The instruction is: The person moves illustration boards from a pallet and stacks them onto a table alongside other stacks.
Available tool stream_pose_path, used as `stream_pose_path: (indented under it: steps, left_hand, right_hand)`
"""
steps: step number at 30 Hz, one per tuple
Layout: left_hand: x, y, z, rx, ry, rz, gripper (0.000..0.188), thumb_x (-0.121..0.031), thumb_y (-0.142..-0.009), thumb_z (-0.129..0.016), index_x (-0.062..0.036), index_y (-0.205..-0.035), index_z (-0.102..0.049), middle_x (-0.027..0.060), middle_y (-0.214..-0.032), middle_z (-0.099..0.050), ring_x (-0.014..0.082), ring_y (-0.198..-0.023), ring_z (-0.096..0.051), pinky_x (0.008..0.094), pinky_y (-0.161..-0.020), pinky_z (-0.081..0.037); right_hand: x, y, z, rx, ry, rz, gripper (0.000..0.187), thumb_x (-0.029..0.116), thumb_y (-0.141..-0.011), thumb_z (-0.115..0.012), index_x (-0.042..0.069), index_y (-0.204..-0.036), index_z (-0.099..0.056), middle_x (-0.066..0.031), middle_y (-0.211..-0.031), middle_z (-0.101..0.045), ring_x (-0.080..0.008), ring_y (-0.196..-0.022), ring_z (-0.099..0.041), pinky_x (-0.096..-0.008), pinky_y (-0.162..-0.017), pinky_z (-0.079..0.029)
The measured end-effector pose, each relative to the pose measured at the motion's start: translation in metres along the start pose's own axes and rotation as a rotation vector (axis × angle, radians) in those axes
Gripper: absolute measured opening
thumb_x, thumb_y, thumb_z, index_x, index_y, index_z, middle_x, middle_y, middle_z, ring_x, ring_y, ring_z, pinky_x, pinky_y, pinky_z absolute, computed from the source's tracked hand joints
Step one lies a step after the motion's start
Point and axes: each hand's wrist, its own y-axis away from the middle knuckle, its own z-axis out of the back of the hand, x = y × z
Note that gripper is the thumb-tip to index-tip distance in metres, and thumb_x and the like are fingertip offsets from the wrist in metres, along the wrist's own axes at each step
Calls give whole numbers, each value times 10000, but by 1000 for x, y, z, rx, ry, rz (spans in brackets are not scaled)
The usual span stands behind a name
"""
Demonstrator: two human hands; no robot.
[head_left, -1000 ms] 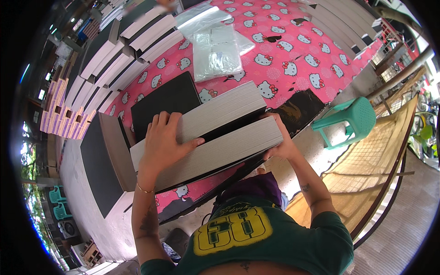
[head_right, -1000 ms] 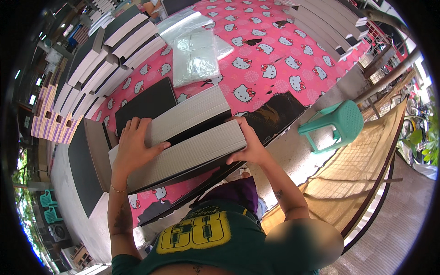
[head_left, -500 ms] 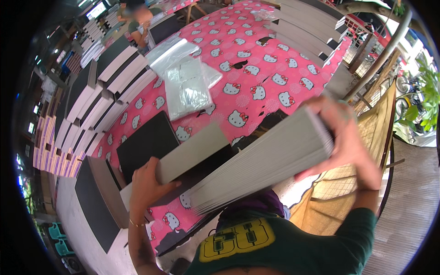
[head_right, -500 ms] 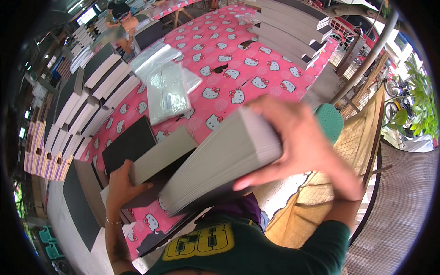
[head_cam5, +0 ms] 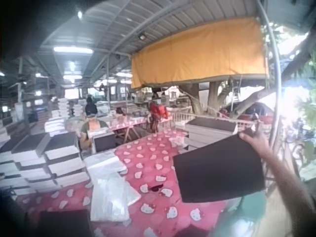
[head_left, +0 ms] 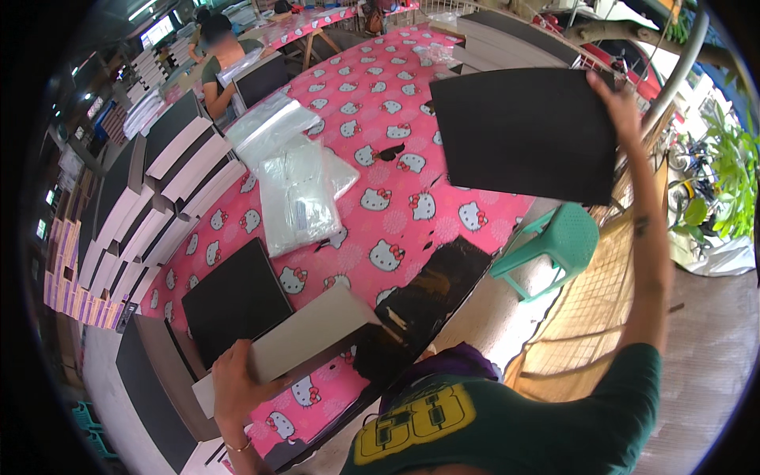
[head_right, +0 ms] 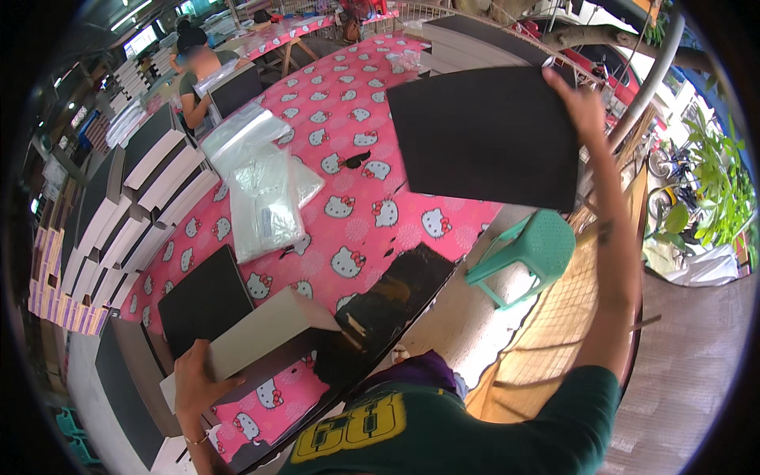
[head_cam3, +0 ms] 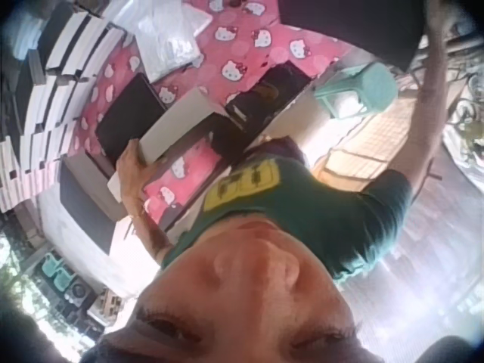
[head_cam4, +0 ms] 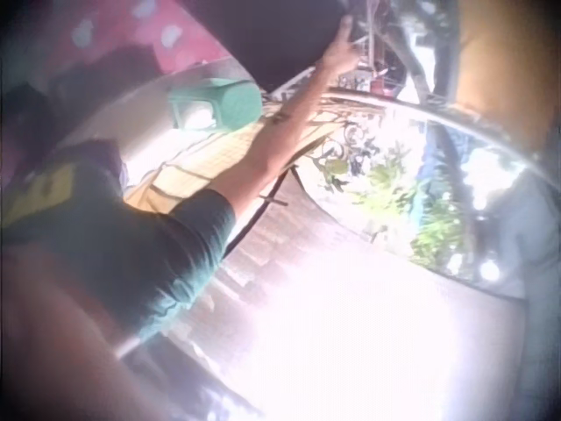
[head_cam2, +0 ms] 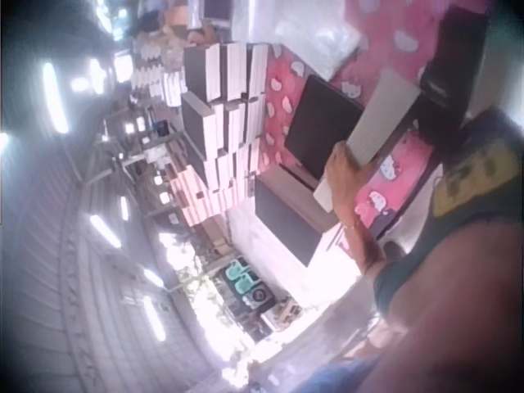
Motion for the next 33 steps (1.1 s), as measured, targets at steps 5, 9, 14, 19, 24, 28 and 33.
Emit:
stream_pose_path:
  steps: [5,9,14,19,24,28,33]
  left_hand:
    - [7,2,1,11,-47,38,746,-297,-452,-899,-35,-1049,-537,144,-915,-586,374,-909,-555,439,-797,-419]
    - [6,6,8,109,-38,102,798,-327,-444,-909,-33,-1089,-542,143,-960,-577,373,-953,-539,440,-846,-414]
    - [-4,-2,10,148,-16,187,794,-311,-422,-914,-50,-1085,-564,129,-1007,-601,358,-982,-558,449,-907,-401]
    - [5,-7,1,132,17,161,797,-305,-413,-916,-57,-1082,-562,127,-1014,-586,358,-1001,-543,453,-899,-407]
    - [-11,-2,9,150,-7,253,788,-251,-422,-903,-62,-1101,-549,124,-1012,-573,355,-1014,-536,445,-891,-413]
    - [-9,-1,4,128,25,245,761,-205,-440,-875,-63,-1105,-535,132,-1006,-551,360,-1013,-520,452,-896,-404]
    - [-9,7,-9,28,-92,181,727,-207,-486,-849,-57,-1109,-507,145,-1005,-532,359,-1004,-504,471,-919,-374]
  right_hand:
    - [-119,13,-183,-133,-754,-658,999,571,-633,-857,-166,-1228,-540,-162,-1142,-636,-223,-968,-635,-317,-858,-513]
    - [-127,50,-288,-165,-514,-953,1103,692,-572,-813,-163,-1217,-554,-245,-1255,-590,-322,-1149,-583,-402,-982,-452]
    - [-191,45,-341,-129,-785,-1134,1086,647,-568,-847,-148,-1241,-540,-214,-1251,-591,-319,-1145,-581,-382,-957,-474]
    - [-241,-1,-348,-14,-759,-1063,1028,664,-573,-837,-85,-1225,-571,-190,-1229,-604,-311,-1047,-629,-409,-853,-525]
    - [-220,7,-324,154,-1043,-1224,909,627,-745,-738,-36,-1315,-490,-203,-1343,-499,-329,-1029,-618,-419,-791,-536]
    - [-207,31,-271,50,-843,-820,827,574,-826,-676,8,-1379,-436,-180,-1402,-444,-326,-1111,-562,-480,-874,-491]
    - [-102,163,-227,246,-929,-437,656,455,-886,-628,35,-1372,-494,-145,-1341,-526,-271,-1157,-541,-436,-983,-421]
